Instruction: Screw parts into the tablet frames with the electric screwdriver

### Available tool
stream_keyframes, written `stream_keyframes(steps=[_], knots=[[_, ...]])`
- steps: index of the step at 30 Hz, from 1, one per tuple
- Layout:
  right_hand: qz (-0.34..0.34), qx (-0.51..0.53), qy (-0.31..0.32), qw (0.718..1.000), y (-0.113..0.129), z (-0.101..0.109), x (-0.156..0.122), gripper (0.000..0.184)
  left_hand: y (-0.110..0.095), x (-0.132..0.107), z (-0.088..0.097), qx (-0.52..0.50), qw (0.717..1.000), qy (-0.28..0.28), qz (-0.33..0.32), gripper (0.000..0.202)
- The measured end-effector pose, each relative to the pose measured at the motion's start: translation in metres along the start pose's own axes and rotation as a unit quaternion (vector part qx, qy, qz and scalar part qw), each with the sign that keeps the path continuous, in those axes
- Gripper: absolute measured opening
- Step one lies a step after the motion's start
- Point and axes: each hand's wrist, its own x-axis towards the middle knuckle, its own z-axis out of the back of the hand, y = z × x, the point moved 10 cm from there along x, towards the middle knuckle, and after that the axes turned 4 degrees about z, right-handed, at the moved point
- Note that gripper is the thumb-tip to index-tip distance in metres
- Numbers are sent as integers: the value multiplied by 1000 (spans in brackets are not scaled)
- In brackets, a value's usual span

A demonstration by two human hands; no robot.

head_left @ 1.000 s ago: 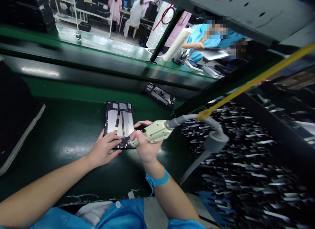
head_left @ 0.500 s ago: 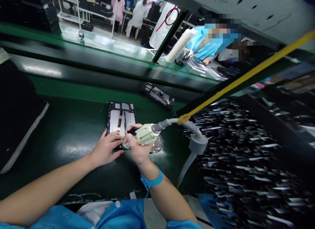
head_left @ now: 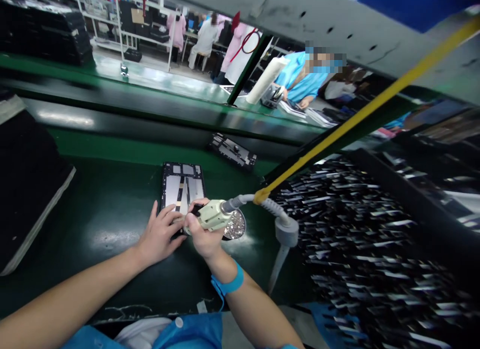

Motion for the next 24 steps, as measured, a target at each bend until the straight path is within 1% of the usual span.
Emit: stream_keyframes(steps=[3,5,7,9,11,13,16,18,20,21,22,24], knots=[[11,21,-17,1000,6,1,1,21,-1,1,4,25,999,-27,10,24],[13,19,-21,1000,12,2,3,20,-4,2,4,23,999,-30,2,23],[4,22,-32,999,17,8,6,20,-3,3,5,26,999,-32,-5,23],[-15,35,-49,998,18,18,9,21,5,5,6,39,998,-40,-2,23],[-25,48,-72,996,18,32,11,22,24,12,7,66,996,-49,14,26],[-16,48,-89,995,18,45,13,23,55,28,10,126,990,-46,52,29],[20,17,-87,996,17,54,17,20,108,66,24,218,968,-40,114,32],[47,-19,-68,996,18,53,19,17,135,96,39,246,958,-53,136,32],[67,-55,-55,995,19,51,21,16,156,119,54,260,949,-76,164,31],[73,-67,-54,994,20,52,22,16,166,127,61,265,942,-90,185,33],[77,-75,-58,992,21,54,23,17,174,132,67,268,935,-105,208,35],[81,-84,-72,991,24,59,23,20,185,133,75,272,920,-135,247,43]])
